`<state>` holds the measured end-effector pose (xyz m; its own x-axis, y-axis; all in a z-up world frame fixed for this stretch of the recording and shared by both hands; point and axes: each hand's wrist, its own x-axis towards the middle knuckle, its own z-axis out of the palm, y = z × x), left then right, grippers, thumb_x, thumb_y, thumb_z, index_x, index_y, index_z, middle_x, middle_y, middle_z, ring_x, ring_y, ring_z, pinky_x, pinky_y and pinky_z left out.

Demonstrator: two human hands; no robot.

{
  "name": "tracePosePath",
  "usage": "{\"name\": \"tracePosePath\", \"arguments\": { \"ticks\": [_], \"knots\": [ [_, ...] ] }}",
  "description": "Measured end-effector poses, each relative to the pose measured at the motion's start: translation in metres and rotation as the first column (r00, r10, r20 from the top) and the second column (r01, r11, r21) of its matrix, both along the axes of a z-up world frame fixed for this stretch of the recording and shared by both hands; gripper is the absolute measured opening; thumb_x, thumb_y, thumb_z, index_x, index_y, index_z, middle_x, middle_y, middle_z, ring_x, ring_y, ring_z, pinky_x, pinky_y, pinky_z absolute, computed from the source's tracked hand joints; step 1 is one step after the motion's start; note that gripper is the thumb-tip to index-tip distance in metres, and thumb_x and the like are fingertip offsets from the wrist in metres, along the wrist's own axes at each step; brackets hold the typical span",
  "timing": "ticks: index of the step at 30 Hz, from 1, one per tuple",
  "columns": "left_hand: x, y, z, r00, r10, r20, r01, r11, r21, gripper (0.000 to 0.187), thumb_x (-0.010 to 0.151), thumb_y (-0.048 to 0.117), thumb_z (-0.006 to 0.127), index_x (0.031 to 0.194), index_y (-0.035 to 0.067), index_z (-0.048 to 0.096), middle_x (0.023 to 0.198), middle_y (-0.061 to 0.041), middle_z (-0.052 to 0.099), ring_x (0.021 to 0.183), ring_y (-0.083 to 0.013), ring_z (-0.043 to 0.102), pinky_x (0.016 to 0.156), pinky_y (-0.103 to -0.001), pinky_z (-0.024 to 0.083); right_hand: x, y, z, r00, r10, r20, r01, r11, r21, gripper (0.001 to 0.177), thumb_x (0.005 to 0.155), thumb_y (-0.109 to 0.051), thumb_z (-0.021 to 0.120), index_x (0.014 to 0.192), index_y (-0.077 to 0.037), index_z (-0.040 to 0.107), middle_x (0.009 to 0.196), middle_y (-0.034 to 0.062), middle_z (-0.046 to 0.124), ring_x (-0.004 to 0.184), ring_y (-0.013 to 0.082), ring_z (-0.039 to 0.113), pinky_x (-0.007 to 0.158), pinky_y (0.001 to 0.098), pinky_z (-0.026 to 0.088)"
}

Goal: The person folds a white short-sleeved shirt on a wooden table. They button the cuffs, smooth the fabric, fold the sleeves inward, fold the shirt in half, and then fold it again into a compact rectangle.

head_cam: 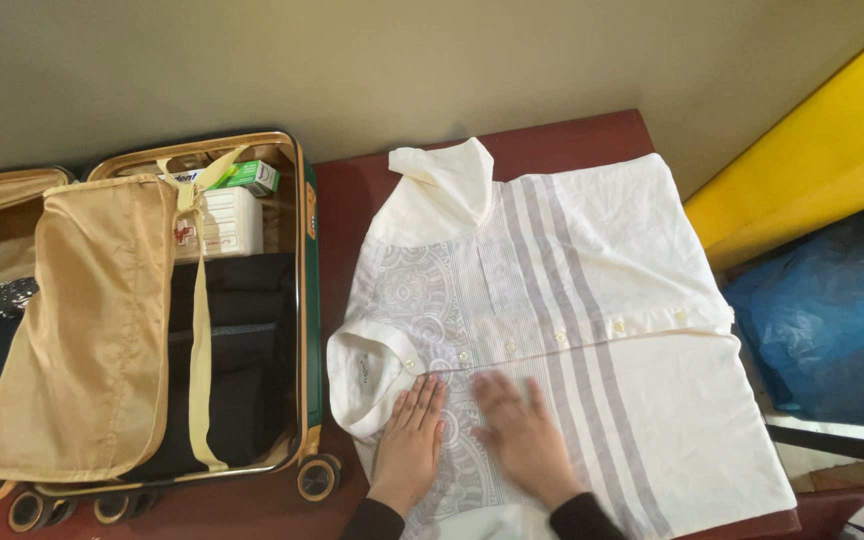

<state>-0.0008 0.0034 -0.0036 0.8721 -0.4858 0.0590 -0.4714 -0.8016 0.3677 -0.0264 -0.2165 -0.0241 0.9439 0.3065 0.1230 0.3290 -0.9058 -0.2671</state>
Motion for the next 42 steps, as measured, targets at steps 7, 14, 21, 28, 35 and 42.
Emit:
{"name": "tracePosePath", "arguments": {
  "ticks": [7, 14, 21, 28, 35, 42],
  "knots": [
    [-0.017, -0.002, -0.007, 0.962, 0.158, 0.223, -0.178, 0.981, 0.073, 0.055, 0.103, 0.027, 0.039, 0.153, 0.005, 0.037, 0.161, -0.008, 0.036, 0.154, -0.0251, 0.021, 0.121, -0.062, 0.005, 0.006, -0.199, 0.009, 0.782, -0.616, 0.094, 0.623, 0.775, -0.111, 0.076, 0.102, -0.046, 0.045, 0.158, 0.003, 0.031, 0.164, 0.0233, 0.032, 0.152, 0.0417, 0.023, 0.114, 0.0718, 0.011],
    [-0.048, 0.006, -0.005, 0.962, 0.215, 0.170, -0.227, 0.973, 0.051, 0.055, 0.101, 0.027, 0.040, 0.152, 0.008, 0.039, 0.161, -0.009, 0.036, 0.152, -0.0278, 0.021, 0.121, -0.059, 0.005, -0.034, 0.022, -0.005, 0.994, 0.031, -0.104, -0.036, 0.998, -0.052, 0.075, 0.095, -0.046, 0.051, 0.152, -0.003, 0.032, 0.160, 0.0116, 0.033, 0.151, 0.0302, 0.019, 0.118, 0.0618, 0.011],
    [-0.051, 0.026, -0.001, 0.976, 0.181, 0.120, -0.184, 0.983, 0.020, 0.054, 0.103, 0.025, 0.040, 0.154, 0.007, 0.039, 0.162, -0.006, 0.037, 0.153, -0.0272, 0.025, 0.124, -0.054, 0.009, -0.056, -0.177, 0.029, 0.893, -0.450, 0.007, 0.450, 0.893, -0.029, 0.074, 0.100, -0.050, 0.038, 0.161, -0.009, 0.027, 0.165, 0.0128, 0.029, 0.154, 0.0280, 0.021, 0.121, 0.0632, 0.010],
    [-0.075, -0.017, 0.007, 0.989, 0.126, 0.072, -0.128, 0.992, 0.022, 0.060, 0.097, 0.023, 0.046, 0.153, 0.005, 0.038, 0.161, -0.012, 0.036, 0.153, -0.0312, 0.025, 0.123, -0.054, 0.011, -0.073, -0.093, 0.012, 0.947, -0.307, -0.092, 0.293, 0.946, -0.141, 0.076, 0.099, -0.049, 0.043, 0.155, -0.001, 0.025, 0.162, 0.0174, 0.025, 0.152, 0.0350, 0.012, 0.117, 0.0621, 0.007],
    [-0.082, -0.009, 0.008, 0.993, 0.069, 0.097, -0.072, 0.997, 0.024, 0.058, 0.102, 0.030, 0.044, 0.157, 0.013, 0.037, 0.162, -0.008, 0.036, 0.152, -0.0282, 0.026, 0.122, -0.051, 0.013, -0.103, -0.108, 0.011, 0.855, -0.341, -0.391, 0.267, 0.935, -0.233, 0.078, 0.096, -0.059, 0.039, 0.161, -0.019, 0.021, 0.165, -0.0002, 0.025, 0.157, 0.0177, 0.015, 0.127, 0.0494, 0.009],
    [-0.084, 0.003, 0.006, 0.963, 0.247, 0.109, -0.249, 0.969, -0.001, 0.062, 0.099, 0.032, 0.045, 0.155, 0.007, 0.034, 0.162, -0.017, 0.029, 0.152, -0.0349, 0.020, 0.122, -0.051, 0.013, -0.100, -0.205, 0.023, 0.792, -0.608, 0.055, 0.593, 0.745, -0.304, 0.078, 0.103, -0.059, 0.020, 0.159, -0.005, 0.016, 0.167, 0.0128, 0.015, 0.152, 0.0400, 0.008, 0.114, 0.0728, 0.002]
  ]
}}
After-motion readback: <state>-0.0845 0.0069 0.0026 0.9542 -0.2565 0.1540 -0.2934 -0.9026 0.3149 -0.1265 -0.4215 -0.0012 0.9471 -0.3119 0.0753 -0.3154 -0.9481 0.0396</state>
